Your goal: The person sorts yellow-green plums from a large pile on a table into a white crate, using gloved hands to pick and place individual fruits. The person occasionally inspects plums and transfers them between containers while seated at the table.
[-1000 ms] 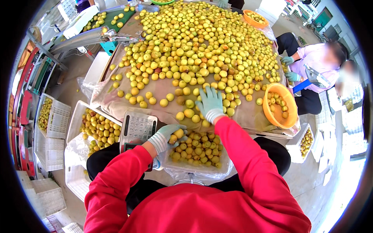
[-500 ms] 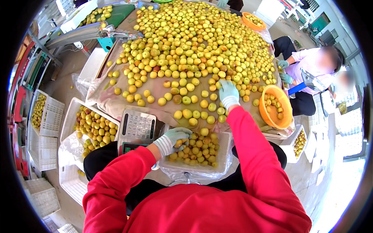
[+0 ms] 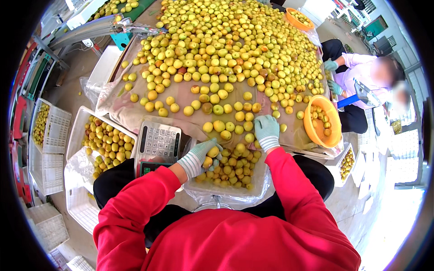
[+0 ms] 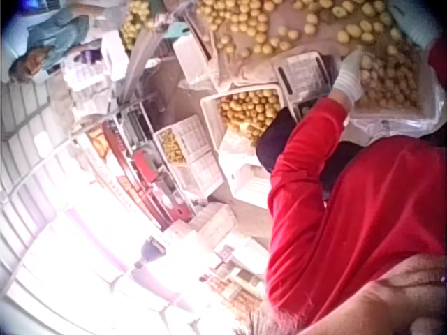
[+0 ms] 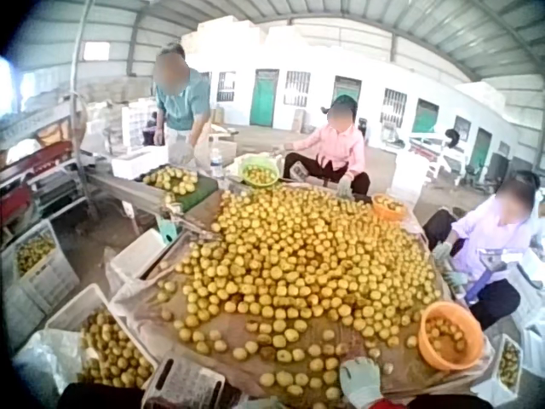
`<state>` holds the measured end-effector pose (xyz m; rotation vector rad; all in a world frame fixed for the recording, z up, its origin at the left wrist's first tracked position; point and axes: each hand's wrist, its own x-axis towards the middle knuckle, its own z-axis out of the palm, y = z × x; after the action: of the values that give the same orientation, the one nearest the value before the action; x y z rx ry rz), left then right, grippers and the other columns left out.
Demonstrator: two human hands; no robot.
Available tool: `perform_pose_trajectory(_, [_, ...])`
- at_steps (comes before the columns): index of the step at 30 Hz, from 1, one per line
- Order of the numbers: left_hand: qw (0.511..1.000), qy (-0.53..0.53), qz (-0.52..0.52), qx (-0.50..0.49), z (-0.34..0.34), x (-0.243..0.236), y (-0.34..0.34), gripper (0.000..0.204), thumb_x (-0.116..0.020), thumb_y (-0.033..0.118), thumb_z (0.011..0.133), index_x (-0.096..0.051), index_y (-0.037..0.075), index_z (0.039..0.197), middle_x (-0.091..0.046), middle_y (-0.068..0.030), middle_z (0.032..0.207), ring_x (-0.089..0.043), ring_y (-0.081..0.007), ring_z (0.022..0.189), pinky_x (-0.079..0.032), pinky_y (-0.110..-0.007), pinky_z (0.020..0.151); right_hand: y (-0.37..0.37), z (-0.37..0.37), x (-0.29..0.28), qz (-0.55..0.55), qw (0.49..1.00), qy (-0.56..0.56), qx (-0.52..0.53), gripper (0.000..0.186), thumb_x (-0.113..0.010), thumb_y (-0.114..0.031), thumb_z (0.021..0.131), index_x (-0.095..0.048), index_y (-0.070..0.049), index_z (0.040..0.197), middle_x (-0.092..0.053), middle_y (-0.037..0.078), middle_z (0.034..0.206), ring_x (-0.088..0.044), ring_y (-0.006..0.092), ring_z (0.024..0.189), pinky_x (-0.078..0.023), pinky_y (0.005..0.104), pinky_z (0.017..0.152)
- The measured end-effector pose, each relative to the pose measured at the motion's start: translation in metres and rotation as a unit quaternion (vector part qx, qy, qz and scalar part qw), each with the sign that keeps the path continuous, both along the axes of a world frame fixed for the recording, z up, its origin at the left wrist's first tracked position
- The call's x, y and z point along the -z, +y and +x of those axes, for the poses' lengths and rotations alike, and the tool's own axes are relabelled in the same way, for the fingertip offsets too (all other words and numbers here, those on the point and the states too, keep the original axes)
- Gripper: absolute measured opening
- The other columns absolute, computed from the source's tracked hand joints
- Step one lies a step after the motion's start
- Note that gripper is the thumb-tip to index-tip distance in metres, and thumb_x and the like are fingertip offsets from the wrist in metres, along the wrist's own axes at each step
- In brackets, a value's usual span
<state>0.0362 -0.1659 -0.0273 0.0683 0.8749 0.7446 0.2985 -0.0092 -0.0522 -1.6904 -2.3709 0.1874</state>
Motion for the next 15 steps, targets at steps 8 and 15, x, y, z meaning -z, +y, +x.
perform_pose_trajectory(8, [1.000, 0.016, 0.012, 0.008, 0.007, 0.001, 0.003, 0.031, -0.057, 0.023, 0.102, -0.061, 0.005, 0.127, -0.071, -0.0102, 0.107, -0.073, -0.0261, 0.094, -0.059, -0.030, 0.055, 0.003, -0.074, -0.015, -0.067, 0.989, -0.077, -0.109, 0.029, -0.068, -0.017, 0.089, -0.067, -0.015, 0.118, -0.065, 0.016, 0.111, -0.067, 0.0356, 0.097, -0.056, 0.0457, 0.084])
perform_pose_trajectory(15, [1.000, 0.023, 0.003, 0.015, 0.007, -0.011, -0.001, 0.042, -0.056, 0.036, 0.104, -0.054, 0.014, 0.139, -0.070, -0.0105, 0.115, -0.072, -0.0235, 0.102, -0.050, -0.024, 0.052, -0.040, -0.065, -0.046, -0.092, 0.979, 0.130, -0.125, 0.031, -0.070, -0.029, 0.091, -0.065, -0.012, 0.116, -0.068, 0.018, 0.108, -0.068, 0.0395, 0.095, -0.055, 0.0468, 0.086])
